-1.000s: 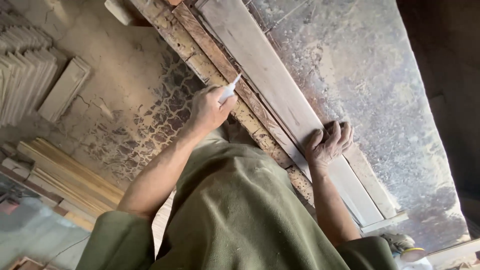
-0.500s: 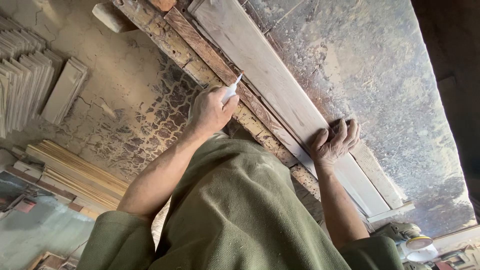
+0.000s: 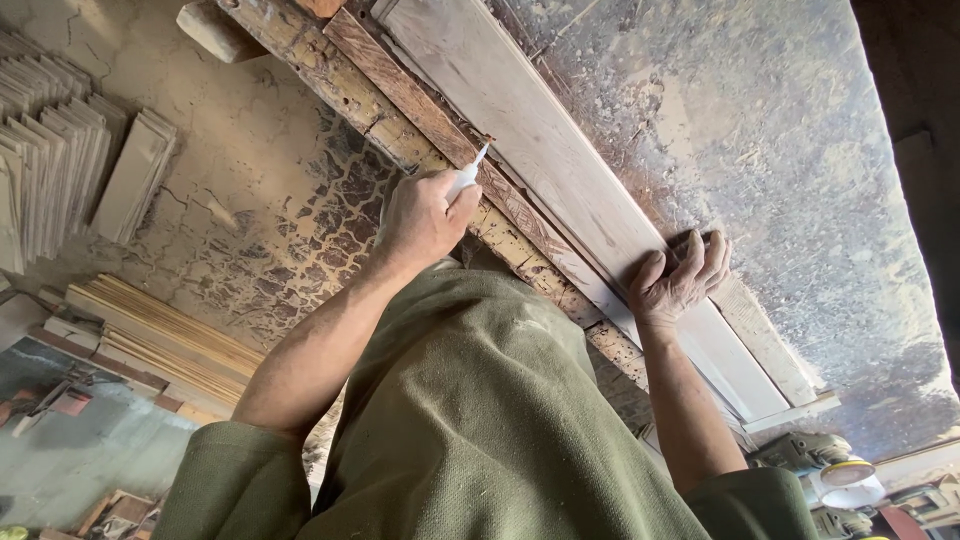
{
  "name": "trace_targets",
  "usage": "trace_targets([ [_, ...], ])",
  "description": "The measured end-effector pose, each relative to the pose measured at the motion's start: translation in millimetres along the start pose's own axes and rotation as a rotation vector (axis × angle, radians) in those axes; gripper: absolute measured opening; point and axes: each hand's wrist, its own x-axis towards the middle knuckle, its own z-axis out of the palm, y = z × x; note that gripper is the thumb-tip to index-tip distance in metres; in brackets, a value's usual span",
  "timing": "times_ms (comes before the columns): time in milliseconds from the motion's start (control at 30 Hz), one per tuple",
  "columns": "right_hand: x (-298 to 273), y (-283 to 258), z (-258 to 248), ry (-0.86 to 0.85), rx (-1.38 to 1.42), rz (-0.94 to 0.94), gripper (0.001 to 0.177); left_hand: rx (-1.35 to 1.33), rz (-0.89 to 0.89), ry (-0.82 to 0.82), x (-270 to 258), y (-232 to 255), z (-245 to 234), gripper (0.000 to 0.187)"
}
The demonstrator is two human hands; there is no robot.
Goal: The recorder is finishing wooden boards by applying glue or filler and sanding them with a power sander.
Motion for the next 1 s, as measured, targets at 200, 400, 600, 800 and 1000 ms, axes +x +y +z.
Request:
trace_targets([
  [200,-1,0,2,-0.002,0.017,0.009,0.055,-0.024,-0.031,0.016,-2,-6,3,0.033],
  [400,-1,0,-1,-0.005,0.004,0.003,0.055,-0.014,0.024,0.033,-4,-7,4,0.033],
  [600,1,-4,-2,0.007,0.019,0.016,0.054,-0.007,0.029,0.07,-5,-4,8,0.03],
  [800,1,-3,-2,0.004,0.018,0.015,0.054,0.006,0.051,0.011,-12,-11,21,0.029],
  [1000,2,-5,-4,-0.002,0.031,0.011,0.054,-0.053,0.077,-0.07,-9,-24,47,0.027],
])
